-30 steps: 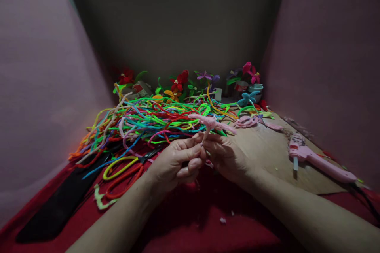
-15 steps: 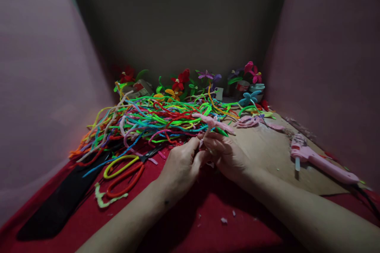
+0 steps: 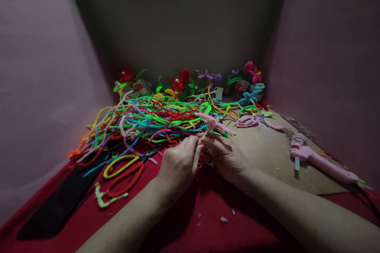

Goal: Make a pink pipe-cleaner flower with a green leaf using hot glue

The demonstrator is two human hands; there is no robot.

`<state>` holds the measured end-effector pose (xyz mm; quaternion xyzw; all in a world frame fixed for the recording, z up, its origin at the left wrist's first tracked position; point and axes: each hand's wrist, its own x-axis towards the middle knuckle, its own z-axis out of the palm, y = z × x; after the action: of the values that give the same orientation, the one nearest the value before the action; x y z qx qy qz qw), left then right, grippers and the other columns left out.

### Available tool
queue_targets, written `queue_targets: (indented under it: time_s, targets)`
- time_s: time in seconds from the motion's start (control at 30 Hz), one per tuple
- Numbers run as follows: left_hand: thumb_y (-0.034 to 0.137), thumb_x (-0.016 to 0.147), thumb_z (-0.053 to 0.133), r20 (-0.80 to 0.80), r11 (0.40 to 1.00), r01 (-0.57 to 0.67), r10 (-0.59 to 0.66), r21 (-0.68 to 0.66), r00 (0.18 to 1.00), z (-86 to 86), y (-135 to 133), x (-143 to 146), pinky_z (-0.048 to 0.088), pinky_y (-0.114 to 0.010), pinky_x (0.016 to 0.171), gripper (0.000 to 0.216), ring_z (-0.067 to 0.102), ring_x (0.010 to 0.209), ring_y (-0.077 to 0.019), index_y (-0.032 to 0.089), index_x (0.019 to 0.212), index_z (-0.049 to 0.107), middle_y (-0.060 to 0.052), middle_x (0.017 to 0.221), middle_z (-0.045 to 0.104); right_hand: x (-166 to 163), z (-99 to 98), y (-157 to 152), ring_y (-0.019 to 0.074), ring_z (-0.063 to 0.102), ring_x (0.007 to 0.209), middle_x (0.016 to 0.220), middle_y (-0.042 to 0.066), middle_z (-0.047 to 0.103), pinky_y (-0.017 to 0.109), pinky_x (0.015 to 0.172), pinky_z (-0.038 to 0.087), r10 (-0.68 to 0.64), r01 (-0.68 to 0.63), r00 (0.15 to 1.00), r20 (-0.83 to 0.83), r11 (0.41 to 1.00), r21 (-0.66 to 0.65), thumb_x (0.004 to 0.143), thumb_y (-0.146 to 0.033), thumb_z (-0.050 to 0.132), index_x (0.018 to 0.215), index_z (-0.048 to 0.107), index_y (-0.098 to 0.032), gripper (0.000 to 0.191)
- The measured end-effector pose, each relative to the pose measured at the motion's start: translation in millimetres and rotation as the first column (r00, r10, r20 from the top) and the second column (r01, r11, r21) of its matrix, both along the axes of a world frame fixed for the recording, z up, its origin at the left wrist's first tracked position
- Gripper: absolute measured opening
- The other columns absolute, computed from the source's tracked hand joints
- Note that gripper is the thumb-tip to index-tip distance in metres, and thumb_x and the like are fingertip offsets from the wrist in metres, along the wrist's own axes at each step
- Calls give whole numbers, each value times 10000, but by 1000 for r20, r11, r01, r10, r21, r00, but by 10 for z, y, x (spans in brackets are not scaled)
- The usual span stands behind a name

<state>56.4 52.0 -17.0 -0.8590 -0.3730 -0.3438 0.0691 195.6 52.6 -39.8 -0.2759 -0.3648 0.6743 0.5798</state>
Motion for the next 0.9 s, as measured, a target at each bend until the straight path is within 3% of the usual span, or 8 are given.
queue_targets:
  time_s: [0.1, 0.17, 0.27, 0.4, 0.53, 0.63, 0.77, 0.9]
  targets:
    - [130, 883, 399, -28, 999, 33, -32, 29, 999, -19, 22, -16, 390, -208, 557, 157, 561, 610, -116, 142, 862, 554, -18, 697, 576, -1, -4, -16, 80, 397, 501, 601, -30, 496, 216, 458, 316, -43, 40, 997, 59, 998, 57, 734, -285, 664, 867, 685, -189, 166]
    - [121, 876, 407, 43, 998, 62, -62, -4, 997, 7, 17, -18, 378, -194, 546, 162, 526, 571, -96, 140, 828, 561, -1, 662, 553, 1, 17, -33, 80, 371, 493, 573, -35, 458, 223, 464, 303, -43, 34, 994, 101, 995, 95, 754, -294, 647, 905, 688, -191, 187]
    - [151, 870, 441, 227, 981, 95, -55, -172, 972, 93, -18, -7, 360, -167, 528, 171, 465, 515, -65, 141, 764, 574, 31, 598, 512, 4, 70, -60, 78, 357, 488, 566, -38, 444, 229, 469, 290, -30, 15, 988, 153, 995, 100, 761, -313, 642, 938, 688, -198, 216]
    - [223, 857, 478, 418, 879, 168, 39, -446, 908, 207, -66, 19, 327, -160, 498, 186, 392, 498, -54, 141, 744, 601, 51, 555, 455, 18, 113, -74, 71, 338, 485, 545, -44, 427, 221, 456, 256, -32, 12, 987, 159, 992, 126, 766, -315, 639, 911, 689, -196, 195]
    - [283, 829, 521, 572, 682, 336, 146, -649, 807, 279, -83, 53, 264, -164, 432, 181, 314, 457, -45, 147, 733, 591, 67, 526, 395, 34, 96, -57, 70, 334, 492, 571, -34, 465, 217, 445, 253, -23, 7, 993, 116, 991, 133, 751, -308, 652, 877, 691, -198, 171]
    - [293, 807, 555, 645, 519, 464, 243, -717, 725, 315, -82, 67, 223, -157, 393, 216, 296, 408, -31, 147, 650, 528, 77, 477, 370, 35, 76, -36, 70, 319, 497, 587, -33, 464, 219, 451, 267, 2, -9, 998, 68, 995, 103, 731, -290, 674, 823, 686, -206, 125]
    - [311, 803, 572, 697, 289, 634, 332, -717, 636, 316, -68, 43, 161, -136, 358, 211, 255, 353, -11, 140, 684, 535, 79, 445, 382, 24, 66, -17, 69, 322, 500, 624, -28, 482, 225, 463, 281, 42, -45, 999, 34, 996, 80, 739, -282, 668, 811, 666, -208, 103]
    - [299, 828, 543, 752, 75, 787, 360, -613, 552, 280, -39, -12, 150, -133, 323, 181, 167, 304, 0, 154, 720, 535, 93, 431, 367, 25, 71, -14, 68, 368, 513, 620, -35, 497, 211, 465, 299, 106, -104, 994, -33, 992, 65, 704, -280, 700, 804, 652, -201, 136]
